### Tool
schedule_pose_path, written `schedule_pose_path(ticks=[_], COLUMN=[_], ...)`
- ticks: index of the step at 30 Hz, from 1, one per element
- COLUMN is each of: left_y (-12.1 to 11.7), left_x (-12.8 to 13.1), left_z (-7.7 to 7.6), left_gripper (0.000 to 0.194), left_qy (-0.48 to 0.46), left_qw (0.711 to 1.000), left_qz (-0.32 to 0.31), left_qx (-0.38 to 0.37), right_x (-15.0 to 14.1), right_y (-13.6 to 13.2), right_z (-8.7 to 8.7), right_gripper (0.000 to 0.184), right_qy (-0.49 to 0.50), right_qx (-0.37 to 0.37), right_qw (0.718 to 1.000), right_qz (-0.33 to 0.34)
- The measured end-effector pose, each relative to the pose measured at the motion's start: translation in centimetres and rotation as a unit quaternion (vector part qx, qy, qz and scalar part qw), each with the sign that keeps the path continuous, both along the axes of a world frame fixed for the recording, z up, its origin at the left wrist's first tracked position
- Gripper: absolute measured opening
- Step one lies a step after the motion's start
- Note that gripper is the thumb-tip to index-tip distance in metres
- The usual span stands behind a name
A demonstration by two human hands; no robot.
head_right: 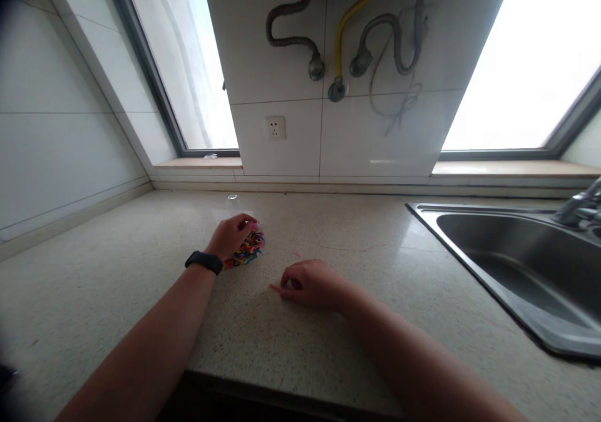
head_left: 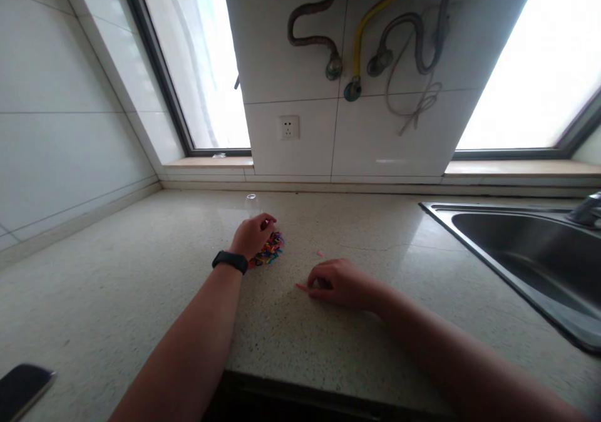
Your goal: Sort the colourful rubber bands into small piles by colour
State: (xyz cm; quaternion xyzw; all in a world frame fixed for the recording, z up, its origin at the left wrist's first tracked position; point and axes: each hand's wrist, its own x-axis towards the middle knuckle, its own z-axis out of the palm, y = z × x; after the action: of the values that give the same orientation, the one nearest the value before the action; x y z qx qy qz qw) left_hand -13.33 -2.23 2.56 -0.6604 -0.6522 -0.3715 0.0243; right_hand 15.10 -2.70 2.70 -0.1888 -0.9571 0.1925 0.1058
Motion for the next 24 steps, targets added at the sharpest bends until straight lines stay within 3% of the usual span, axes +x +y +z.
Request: schedule_pose_path(ticks=[3,6,14,18,24], left_y=[0.0,0.1,0.3,0.4,0.5], left_x=[-0.1,-0.3,-0.5,-0.7,-0.7], left_z=[0.0,-0.1,-0.5,-0.7,-0.8], left_gripper=[0.027,0.027,0.028,0.028,0.029], left_qy=[-0.003,0.0,-0.001,-0.01,-0.021], left_qw=[1.0,1.0,1.0,1.0,1.0], left_qz=[-0.005,-0.007,-0.007,-0.006,-0.008], left_qx=[-0.003,-0.003,-0.002,-0.003,-0.001], right_x=[1.2,2.9,7.2,8.6,9.2], right_y=[1.1,2.9,8.5,10.4,11.5], right_z=[0.3,0.3,-1.1,-2.0,-2.9], right_gripper=[0.023,0.024,0.035,0.039,0.038], right_qy=[0.029,0.091,0.219,0.243,0.197], right_qx=[0.014,0.034,0.022,-0.039,-0.1], right_qw=[0.999,0.989,0.92,0.902,0.908], right_qz=[-0.032,-0.114,-0.324,-0.354,-0.356])
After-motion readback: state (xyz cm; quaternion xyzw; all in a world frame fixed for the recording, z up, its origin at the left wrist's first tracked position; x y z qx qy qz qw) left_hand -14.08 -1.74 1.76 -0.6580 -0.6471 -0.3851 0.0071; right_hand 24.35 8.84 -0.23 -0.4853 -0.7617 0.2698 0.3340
